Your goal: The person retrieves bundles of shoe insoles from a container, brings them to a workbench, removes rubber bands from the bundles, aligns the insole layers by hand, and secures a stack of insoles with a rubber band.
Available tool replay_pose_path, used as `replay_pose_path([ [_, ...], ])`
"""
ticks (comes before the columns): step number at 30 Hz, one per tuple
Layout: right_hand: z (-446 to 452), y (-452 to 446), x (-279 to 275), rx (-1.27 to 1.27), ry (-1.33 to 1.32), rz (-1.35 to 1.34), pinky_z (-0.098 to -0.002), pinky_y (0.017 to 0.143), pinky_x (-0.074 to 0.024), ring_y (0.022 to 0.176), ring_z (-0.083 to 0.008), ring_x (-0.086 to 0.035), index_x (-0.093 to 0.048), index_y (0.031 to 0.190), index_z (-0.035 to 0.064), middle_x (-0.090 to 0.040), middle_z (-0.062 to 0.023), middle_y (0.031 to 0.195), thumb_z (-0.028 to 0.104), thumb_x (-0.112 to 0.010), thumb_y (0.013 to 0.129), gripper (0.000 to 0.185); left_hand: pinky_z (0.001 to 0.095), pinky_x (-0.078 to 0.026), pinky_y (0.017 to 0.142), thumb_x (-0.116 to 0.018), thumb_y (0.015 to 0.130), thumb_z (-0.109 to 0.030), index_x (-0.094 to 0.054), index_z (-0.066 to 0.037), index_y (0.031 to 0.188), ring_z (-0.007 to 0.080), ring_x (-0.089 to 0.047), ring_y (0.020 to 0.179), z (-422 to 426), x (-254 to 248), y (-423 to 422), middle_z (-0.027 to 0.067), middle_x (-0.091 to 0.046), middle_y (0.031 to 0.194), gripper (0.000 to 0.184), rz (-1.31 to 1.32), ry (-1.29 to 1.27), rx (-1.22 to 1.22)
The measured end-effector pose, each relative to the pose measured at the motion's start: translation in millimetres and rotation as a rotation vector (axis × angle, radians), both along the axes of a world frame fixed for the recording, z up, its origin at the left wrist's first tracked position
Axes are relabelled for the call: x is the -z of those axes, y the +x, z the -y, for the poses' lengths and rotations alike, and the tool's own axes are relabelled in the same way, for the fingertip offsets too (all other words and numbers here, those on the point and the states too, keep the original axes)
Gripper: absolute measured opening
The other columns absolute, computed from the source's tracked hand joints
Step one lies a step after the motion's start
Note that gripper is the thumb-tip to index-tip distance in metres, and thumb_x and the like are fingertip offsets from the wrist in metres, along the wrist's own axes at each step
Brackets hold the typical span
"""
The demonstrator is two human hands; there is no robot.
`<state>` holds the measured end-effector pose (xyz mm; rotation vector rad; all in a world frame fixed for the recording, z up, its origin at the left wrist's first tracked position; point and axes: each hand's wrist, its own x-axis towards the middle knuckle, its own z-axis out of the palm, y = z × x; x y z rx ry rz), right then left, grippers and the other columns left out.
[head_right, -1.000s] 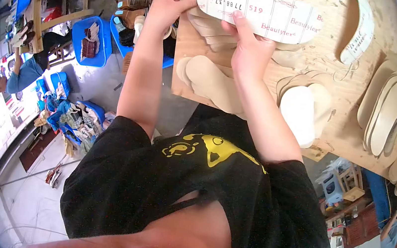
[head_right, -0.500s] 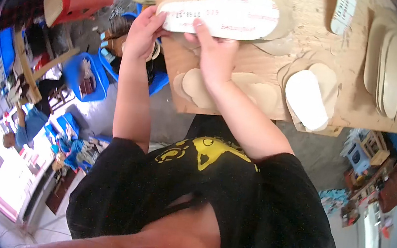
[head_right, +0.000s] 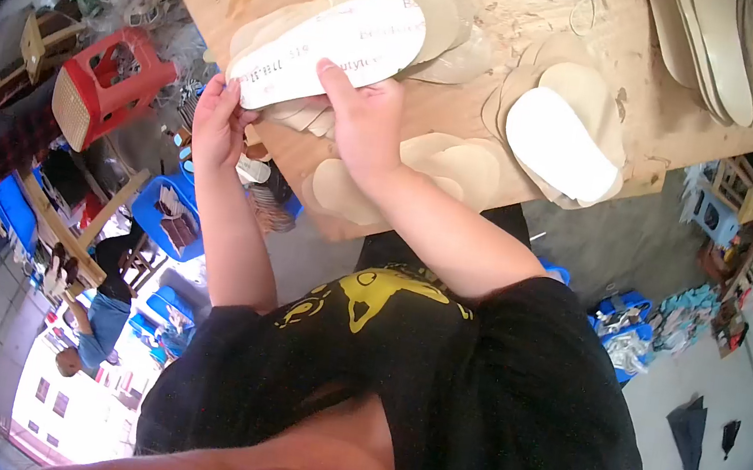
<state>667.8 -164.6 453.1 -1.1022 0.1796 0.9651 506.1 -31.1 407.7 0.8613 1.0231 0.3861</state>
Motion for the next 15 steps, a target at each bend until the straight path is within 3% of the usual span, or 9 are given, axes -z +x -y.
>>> replay_pose_path([
  [15,2.6,14.6,6.4,-0.075,0.045,-0.155,-0.0288,0.075,-0.0586,0.088,-0.0185,-0.068,-0.059,0.110,-0.0076,-0.067,-0.0135,0.103,0.015,-0.057,0.096,0.027,0.0218,-0.057,0.059,-0.056,0.097,-0.015,-0.053,-0.004,0.107,0.0104,-0.067,0.070,0.3,-0.5,3.3,0.0074,-0.068,0.094,0.015,-0.005,0.009,-0.017],
])
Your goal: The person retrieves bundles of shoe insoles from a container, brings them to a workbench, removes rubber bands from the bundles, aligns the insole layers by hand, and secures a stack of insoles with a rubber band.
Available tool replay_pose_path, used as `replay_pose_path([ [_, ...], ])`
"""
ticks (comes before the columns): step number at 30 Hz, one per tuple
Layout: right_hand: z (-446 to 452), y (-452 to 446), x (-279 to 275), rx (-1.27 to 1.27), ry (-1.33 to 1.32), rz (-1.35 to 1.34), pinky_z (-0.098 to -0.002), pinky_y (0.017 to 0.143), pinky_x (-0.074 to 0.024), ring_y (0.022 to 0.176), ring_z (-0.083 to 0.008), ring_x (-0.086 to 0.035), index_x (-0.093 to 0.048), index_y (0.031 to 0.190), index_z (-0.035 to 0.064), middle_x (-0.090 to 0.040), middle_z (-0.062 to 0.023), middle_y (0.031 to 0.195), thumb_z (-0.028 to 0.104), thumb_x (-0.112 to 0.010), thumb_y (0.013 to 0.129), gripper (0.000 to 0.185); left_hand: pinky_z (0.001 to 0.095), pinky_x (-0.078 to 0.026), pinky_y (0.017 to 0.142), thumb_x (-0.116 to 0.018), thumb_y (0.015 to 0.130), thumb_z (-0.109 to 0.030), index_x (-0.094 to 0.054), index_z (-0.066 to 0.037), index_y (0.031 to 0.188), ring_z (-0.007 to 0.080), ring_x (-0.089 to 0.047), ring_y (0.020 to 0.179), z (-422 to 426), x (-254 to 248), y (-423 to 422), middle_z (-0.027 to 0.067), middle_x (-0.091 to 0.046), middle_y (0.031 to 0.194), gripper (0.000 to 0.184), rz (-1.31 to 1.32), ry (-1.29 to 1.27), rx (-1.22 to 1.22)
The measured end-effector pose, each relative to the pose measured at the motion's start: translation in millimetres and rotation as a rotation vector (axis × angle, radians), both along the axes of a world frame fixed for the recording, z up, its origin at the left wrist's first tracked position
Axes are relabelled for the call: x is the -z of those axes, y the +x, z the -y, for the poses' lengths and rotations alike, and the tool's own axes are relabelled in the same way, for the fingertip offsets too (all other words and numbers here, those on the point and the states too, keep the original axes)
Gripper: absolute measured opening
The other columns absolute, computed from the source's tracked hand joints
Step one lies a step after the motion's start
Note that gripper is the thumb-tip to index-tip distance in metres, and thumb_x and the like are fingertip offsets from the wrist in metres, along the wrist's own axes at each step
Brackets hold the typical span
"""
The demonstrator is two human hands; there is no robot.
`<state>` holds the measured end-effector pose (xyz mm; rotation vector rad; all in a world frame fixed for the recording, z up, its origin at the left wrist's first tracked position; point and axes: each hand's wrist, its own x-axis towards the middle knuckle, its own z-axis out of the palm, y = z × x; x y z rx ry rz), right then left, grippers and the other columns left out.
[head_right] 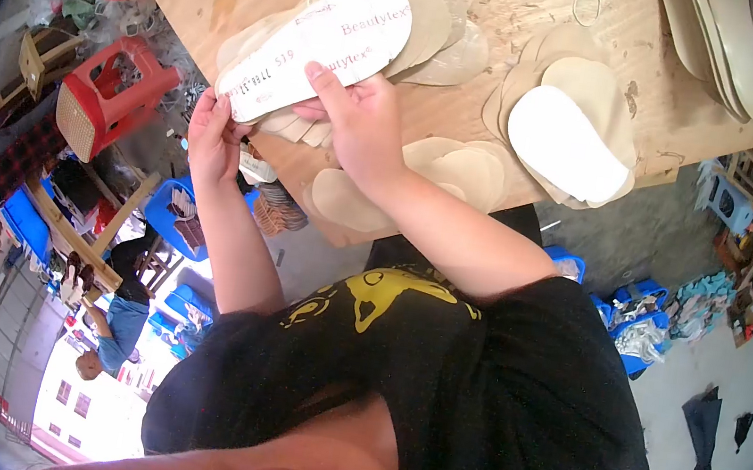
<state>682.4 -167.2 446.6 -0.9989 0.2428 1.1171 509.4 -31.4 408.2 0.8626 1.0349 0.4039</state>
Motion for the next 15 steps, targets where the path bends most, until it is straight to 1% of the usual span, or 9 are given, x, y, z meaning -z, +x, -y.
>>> replay_pose_path([
  [3,1.0,4.2,-1.4,-0.034,-0.003,-0.037,-0.0303,0.079,-0.0576,0.093,-0.0183,-0.067,-0.060,0.111,-0.0062,-0.067,-0.0128,0.105,0.015,-0.057,0.096,0.026,0.0218,-0.057,0.058,-0.053,0.098,-0.017,-0.053,-0.004,0.106,0.0106,-0.067,0.069,0.4,0.8,1.5,0.0077,-0.069,0.092,0.015,-0.022,-0.007,-0.022],
  [6,8.1,3.6,2.8,-0.080,0.090,-0.069,-0.0279,0.081,-0.0549,0.096,-0.0147,-0.065,-0.059,0.114,-0.0035,-0.067,-0.0082,0.105,0.013,-0.061,0.093,0.026,0.0216,-0.057,0.058,-0.051,0.100,-0.021,-0.054,-0.004,0.104,0.0108,-0.067,0.068,1.0,-4.7,4.4,0.0079,-0.069,0.091,0.018,-0.048,-0.029,-0.070],
  [7,12.6,5.2,0.8,-0.177,0.049,-0.012,-0.0287,0.083,-0.0543,0.098,-0.0153,-0.065,-0.058,0.116,-0.0031,-0.067,-0.0079,0.108,0.012,-0.061,0.093,0.028,0.0215,-0.057,0.058,-0.049,0.100,-0.024,-0.054,-0.004,0.104,0.0110,-0.067,0.068,1.5,-3.6,3.9,0.0077,-0.069,0.091,0.021,-0.053,-0.017,-0.060],
  [9,24.1,13.2,-5.6,-0.377,-0.026,0.118,-0.0302,0.088,-0.0530,0.101,-0.0165,-0.064,-0.056,0.120,-0.0024,-0.065,-0.0074,0.113,0.011,-0.061,0.093,0.031,0.0218,-0.057,0.057,-0.050,0.100,-0.025,-0.054,-0.005,0.103,0.0111,-0.067,0.067,5.1,-5.4,8.6,0.0073,-0.069,0.090,0.021,-0.029,-0.012,-0.081],
  [11,34.0,17.1,-11.3,-0.426,0.033,0.152,-0.0344,0.092,-0.0500,0.109,-0.0190,-0.060,-0.053,0.126,0.0017,-0.062,-0.0074,0.120,0.015,-0.061,0.094,0.036,0.0220,-0.057,0.058,-0.052,0.099,-0.025,-0.055,-0.005,0.100,0.0113,-0.067,0.066,4.7,-0.8,2.9,0.0065,-0.068,0.088,0.020,-0.013,-0.004,-0.101],
  [12,37.9,19.8,-12.3,-0.450,0.063,0.171,-0.0365,0.094,-0.0485,0.113,-0.0203,-0.059,-0.051,0.129,0.0038,-0.060,-0.0074,0.124,0.018,-0.060,0.094,0.039,0.0221,-0.057,0.059,-0.053,0.099,-0.025,-0.055,-0.005,0.099,0.0112,-0.066,0.067,4.0,3.2,-3.3,0.0063,-0.068,0.087,0.020,-0.004,-0.045,-0.119],
  [14,45.4,28.8,-5.8,-0.267,0.231,-0.033,-0.0384,0.095,-0.0478,0.112,-0.0201,-0.059,-0.047,0.132,0.0047,-0.058,-0.0069,0.127,0.021,-0.060,0.095,0.043,0.0222,-0.057,0.060,-0.056,0.098,-0.024,-0.056,-0.006,0.098,0.0109,-0.066,0.067,3.0,10.5,-9.5,0.0060,-0.068,0.086,0.019,0.033,-0.129,-0.149],
  [15,48.4,37.1,-4.4,-0.176,0.308,-0.133,-0.0394,0.095,-0.0474,0.111,-0.0199,-0.060,-0.046,0.134,0.0052,-0.057,-0.0066,0.129,0.023,-0.059,0.095,0.045,0.0225,-0.056,0.061,-0.059,0.096,-0.021,-0.058,-0.005,0.096,0.0098,-0.065,0.068,4.5,2.6,-4.4,0.0049,-0.068,0.084,0.016,0.059,-0.140,-0.144],
])
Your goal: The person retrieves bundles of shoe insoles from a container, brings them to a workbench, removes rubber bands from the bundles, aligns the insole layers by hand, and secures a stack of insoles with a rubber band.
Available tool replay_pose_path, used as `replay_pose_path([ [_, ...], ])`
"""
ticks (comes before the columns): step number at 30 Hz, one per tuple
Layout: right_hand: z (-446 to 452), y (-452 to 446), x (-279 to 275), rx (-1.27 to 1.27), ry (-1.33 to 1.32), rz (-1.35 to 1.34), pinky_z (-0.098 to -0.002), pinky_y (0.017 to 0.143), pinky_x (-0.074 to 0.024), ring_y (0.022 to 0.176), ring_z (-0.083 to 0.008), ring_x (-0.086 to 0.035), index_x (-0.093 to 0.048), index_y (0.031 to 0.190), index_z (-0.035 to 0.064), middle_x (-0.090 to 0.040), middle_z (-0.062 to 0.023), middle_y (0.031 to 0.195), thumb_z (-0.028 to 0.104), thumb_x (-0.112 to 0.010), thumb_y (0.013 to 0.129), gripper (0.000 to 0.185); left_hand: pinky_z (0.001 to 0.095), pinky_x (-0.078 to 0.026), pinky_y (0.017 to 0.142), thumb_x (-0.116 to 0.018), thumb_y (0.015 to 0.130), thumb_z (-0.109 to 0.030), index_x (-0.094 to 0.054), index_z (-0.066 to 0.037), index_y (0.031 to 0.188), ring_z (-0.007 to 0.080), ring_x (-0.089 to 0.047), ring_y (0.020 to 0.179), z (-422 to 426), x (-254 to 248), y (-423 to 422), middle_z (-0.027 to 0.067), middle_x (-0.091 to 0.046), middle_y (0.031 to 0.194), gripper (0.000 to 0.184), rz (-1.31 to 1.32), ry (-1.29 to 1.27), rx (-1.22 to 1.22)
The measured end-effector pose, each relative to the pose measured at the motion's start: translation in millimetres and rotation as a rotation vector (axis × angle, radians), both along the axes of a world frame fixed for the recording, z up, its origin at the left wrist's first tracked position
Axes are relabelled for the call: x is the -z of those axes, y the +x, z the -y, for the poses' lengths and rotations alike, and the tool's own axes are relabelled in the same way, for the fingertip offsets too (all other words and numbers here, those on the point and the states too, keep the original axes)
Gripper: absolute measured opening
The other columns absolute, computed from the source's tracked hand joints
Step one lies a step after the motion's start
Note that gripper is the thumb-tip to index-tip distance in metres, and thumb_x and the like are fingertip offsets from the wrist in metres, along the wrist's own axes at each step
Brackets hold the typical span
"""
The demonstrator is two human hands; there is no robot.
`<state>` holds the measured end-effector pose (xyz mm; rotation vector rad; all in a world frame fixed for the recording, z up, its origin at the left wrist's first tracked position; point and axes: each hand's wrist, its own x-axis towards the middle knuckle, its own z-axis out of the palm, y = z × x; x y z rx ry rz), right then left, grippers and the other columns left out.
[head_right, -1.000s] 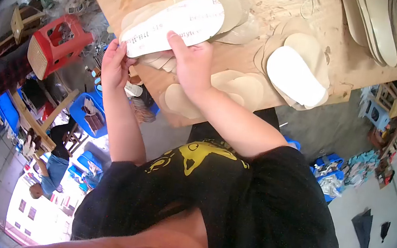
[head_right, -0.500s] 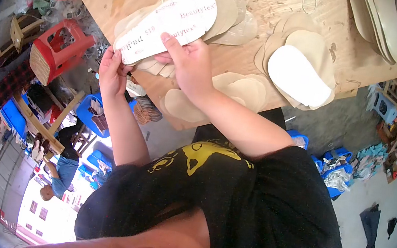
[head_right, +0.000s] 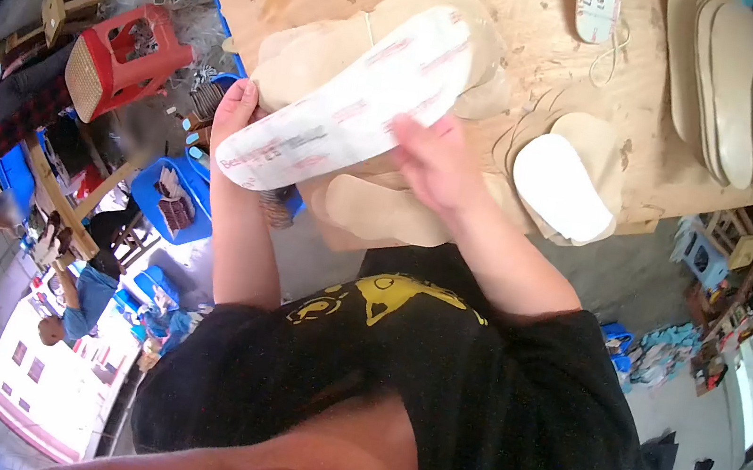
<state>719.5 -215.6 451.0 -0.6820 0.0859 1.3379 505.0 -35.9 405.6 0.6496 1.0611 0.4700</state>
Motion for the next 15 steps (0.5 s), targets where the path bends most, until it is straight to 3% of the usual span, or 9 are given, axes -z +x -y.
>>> replay_pose_path([
  [3,-20.4,53.0,-14.6,0.208,-0.014,0.050,-0.0348,0.085,-0.0542,0.095,-0.0207,-0.066,-0.055,0.118,0.0008,-0.064,-0.0092,0.113,0.021,-0.053,0.098,0.028,0.0224,-0.056,0.061,-0.059,0.095,-0.018,-0.060,-0.004,0.095,0.0087,-0.065,0.068,3.9,-14.3,9.0,0.0037,-0.067,0.084,0.014,-0.090,0.128,0.031],
  [5,-22.4,102.3,13.7,0.142,0.137,0.151,-0.0330,0.077,-0.0566,0.088,-0.0208,-0.067,-0.056,0.114,0.0018,-0.066,-0.0107,0.107,0.029,-0.051,0.100,0.031,0.0221,-0.054,0.063,-0.060,0.095,-0.016,-0.062,-0.002,0.100,0.0081,-0.064,0.070,8.4,-16.3,8.3,0.0028,-0.067,0.086,0.015,-0.100,0.173,0.050],
  [7,-54.2,123.7,7.9,0.272,-0.066,0.176,-0.0296,0.071,-0.0550,0.081,-0.0182,-0.066,-0.057,0.110,0.0034,-0.067,-0.0084,0.100,0.031,-0.058,0.096,0.031,0.0224,-0.052,0.065,-0.060,0.094,-0.016,-0.062,-0.001,0.103,0.0081,-0.062,0.071,14.2,-20.4,5.5,0.0027,-0.068,0.086,0.017,-0.109,0.236,0.060],
  [9,-66.4,141.6,16.5,0.065,-0.333,0.242,-0.0297,0.086,-0.0515,0.094,-0.0174,-0.063,-0.049,0.125,0.0012,-0.061,-0.0122,0.117,0.038,-0.051,0.099,0.045,0.0210,-0.046,0.062,-0.062,0.092,-0.013,-0.062,0.000,0.106,0.0066,-0.059,0.071,17.6,-25.2,7.0,0.0021,-0.068,0.088,0.019,-0.066,0.233,0.021],
  [10,-69.6,132.0,3.0,-0.011,-0.444,0.275,-0.0260,0.083,-0.0504,0.090,-0.0160,-0.062,-0.054,0.117,-0.0012,-0.063,-0.0126,0.111,0.032,-0.060,0.095,0.040,0.0198,-0.044,0.060,-0.063,0.092,-0.013,-0.062,0.000,0.105,0.0055,-0.059,0.070,18.9,-23.9,8.0,0.0013,-0.068,0.087,0.018,-0.098,0.268,0.010],
  [13,-54.6,109.0,-0.8,-0.279,-0.590,1.067,-0.0296,0.075,-0.0518,0.080,-0.0171,-0.063,-0.058,0.110,0.0017,-0.066,-0.0051,0.095,0.031,-0.068,0.089,0.037,0.0175,-0.041,0.059,-0.064,0.091,-0.012,-0.062,-0.001,0.104,0.0030,-0.057,0.066,19.8,-25.2,11.3,-0.0003,-0.068,0.084,0.017,-0.189,0.331,0.003],
  [15,-48.4,92.7,1.6,-0.264,-0.547,1.461,-0.0307,0.079,-0.0491,0.086,-0.0192,-0.059,-0.058,0.111,0.0011,-0.061,-0.0060,0.100,0.025,-0.076,0.080,0.043,0.0166,-0.040,0.059,-0.066,0.089,-0.012,-0.063,-0.001,0.102,0.0020,-0.056,0.065,23.0,-28.6,16.2,-0.0010,-0.068,0.082,0.016,-0.186,0.325,-0.014],
])
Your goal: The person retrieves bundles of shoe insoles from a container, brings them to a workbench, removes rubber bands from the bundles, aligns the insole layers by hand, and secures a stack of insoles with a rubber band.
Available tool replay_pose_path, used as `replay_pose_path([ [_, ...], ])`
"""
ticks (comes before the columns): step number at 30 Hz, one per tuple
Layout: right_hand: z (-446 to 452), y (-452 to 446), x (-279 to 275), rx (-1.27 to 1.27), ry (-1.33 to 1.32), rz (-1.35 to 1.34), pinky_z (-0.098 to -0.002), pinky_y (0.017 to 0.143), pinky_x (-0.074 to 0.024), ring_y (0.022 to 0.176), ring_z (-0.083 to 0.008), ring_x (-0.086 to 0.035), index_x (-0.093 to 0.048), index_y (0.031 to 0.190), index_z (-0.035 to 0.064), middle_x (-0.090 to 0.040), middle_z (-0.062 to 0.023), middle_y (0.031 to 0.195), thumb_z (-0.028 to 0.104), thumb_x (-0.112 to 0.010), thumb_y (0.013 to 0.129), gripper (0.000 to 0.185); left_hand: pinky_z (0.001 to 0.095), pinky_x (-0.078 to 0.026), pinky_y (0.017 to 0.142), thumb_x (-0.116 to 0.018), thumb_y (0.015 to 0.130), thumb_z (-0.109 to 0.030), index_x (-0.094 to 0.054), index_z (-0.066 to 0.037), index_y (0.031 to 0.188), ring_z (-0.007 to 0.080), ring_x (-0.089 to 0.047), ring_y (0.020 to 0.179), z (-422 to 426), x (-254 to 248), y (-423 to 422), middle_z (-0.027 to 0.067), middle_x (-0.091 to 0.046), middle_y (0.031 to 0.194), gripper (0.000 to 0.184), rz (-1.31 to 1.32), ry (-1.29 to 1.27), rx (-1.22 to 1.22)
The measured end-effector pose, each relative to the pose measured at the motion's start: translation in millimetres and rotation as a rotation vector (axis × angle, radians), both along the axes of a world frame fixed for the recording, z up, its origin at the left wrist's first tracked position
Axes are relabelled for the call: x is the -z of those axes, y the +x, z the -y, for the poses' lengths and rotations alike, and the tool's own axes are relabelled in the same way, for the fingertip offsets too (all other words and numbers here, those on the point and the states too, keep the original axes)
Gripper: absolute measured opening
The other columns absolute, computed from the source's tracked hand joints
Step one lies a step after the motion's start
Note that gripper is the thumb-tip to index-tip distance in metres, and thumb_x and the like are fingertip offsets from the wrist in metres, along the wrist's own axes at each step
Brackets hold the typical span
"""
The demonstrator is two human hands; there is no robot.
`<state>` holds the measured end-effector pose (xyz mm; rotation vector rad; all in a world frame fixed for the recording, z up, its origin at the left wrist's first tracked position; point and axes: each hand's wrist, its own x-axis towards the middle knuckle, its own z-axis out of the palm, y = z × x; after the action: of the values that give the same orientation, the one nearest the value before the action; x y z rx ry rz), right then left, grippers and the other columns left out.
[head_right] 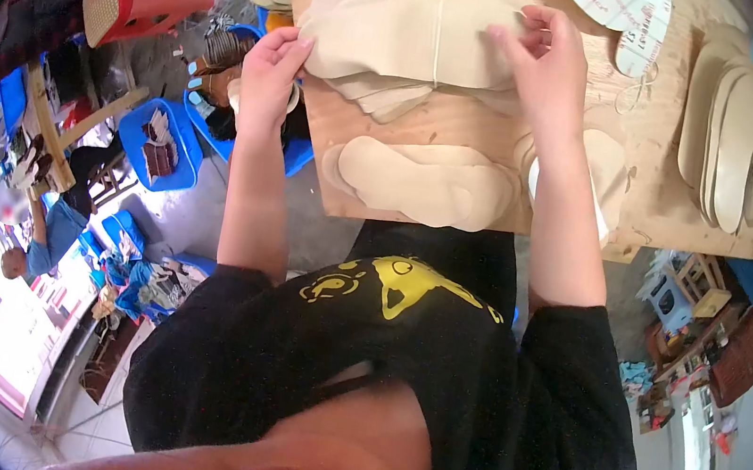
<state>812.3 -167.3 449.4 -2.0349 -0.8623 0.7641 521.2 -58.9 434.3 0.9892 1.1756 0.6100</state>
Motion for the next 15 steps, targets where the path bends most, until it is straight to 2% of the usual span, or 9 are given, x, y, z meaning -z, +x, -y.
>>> replay_pose_path([
  [2,2.2,-30.8,-23.5,-0.081,-0.005,0.276,-0.0322,0.082,-0.0483,0.091,-0.0211,-0.056,-0.058,0.112,0.0020,-0.058,-0.0081,0.104,0.022,-0.076,0.078,0.043,0.0159,-0.040,0.058,-0.067,0.088,-0.012,-0.064,-0.002,0.099,0.0013,-0.056,0.064,2.1,-8.9,2.3,-0.0014,-0.068,0.081,0.015,0.058,-0.021,-0.033],
  [3,1.3,-38.2,-25.8,-0.146,0.072,0.298,-0.0357,0.087,-0.0464,0.097,-0.0236,-0.053,-0.059,0.112,0.0057,-0.055,-0.0099,0.109,0.021,-0.077,0.075,0.044,0.0184,-0.045,0.056,-0.071,0.085,-0.007,-0.063,-0.001,0.100,0.0053,-0.059,0.064,1.8,-12.8,2.2,0.0028,-0.069,0.083,0.018,0.092,-0.037,-0.074],
  [6,-9.5,-78.7,-53.7,-0.400,0.290,0.002,-0.0364,0.090,-0.0455,0.100,-0.0247,-0.054,-0.059,0.112,0.0067,-0.055,-0.0087,0.110,0.020,-0.077,0.074,0.044,0.0173,-0.045,0.060,-0.071,0.085,-0.008,-0.065,-0.001,0.096,0.0041,-0.062,0.071,7.3,-33.6,8.7,0.0031,-0.070,0.083,0.015,0.135,0.043,-0.021],
  [7,-11.5,-87.5,-52.1,-0.439,0.303,0.019,-0.0358,0.089,-0.0460,0.101,-0.0245,-0.055,-0.061,0.112,0.0067,-0.056,-0.0083,0.110,0.019,-0.077,0.074,0.044,0.0196,-0.049,0.065,-0.072,0.082,-0.004,-0.065,0.002,0.098,0.0076,-0.064,0.077,8.2,-43.1,10.6,0.0060,-0.070,0.087,0.018,0.149,0.032,0.020],
  [9,-12.0,-98.7,-47.8,-0.512,0.325,0.059,-0.0346,0.088,-0.0471,0.102,-0.0241,-0.056,-0.063,0.112,0.0066,-0.058,-0.0075,0.111,0.018,-0.078,0.073,0.043,0.0212,-0.052,0.070,-0.073,0.082,-0.002,-0.065,0.004,0.100,0.0100,-0.066,0.080,12.9,-54.8,16.6,0.0075,-0.070,0.090,0.021,0.265,0.045,0.067],
  [11,-9.2,-94.6,-48.5,-0.472,0.325,0.068,-0.0331,0.087,-0.0485,0.102,-0.0234,-0.059,-0.065,0.113,0.0065,-0.061,-0.0076,0.112,0.017,-0.077,0.074,0.041,0.0246,-0.054,0.077,-0.073,0.080,0.000,-0.065,0.006,0.103,0.0142,-0.067,0.087,18.3,-65.7,23.5,0.0103,-0.070,0.095,0.025,0.318,0.045,0.076],
  [14,-4.8,-91.0,-61.3,-0.415,0.340,-0.021,-0.0310,0.085,-0.0505,0.100,-0.0216,-0.062,-0.068,0.112,0.0049,-0.066,-0.0093,0.110,0.014,-0.075,0.077,0.037,0.0256,-0.054,0.080,-0.070,0.081,0.004,-0.063,0.006,0.110,0.0150,-0.067,0.087,22.4,-82.8,37.5,0.0121,-0.070,0.097,0.030,0.371,0.090,0.130],
  [15,-2.0,-90.1,-65.9,-0.394,0.345,-0.067,-0.0303,0.084,-0.0512,0.098,-0.0209,-0.064,-0.068,0.111,0.0042,-0.067,-0.0100,0.109,0.014,-0.075,0.078,0.035,0.0264,-0.054,0.081,-0.070,0.082,0.004,-0.063,0.006,0.111,0.0154,-0.067,0.089,24.6,-81.7,40.1,0.0120,-0.070,0.097,0.030,0.307,0.118,0.164],
])
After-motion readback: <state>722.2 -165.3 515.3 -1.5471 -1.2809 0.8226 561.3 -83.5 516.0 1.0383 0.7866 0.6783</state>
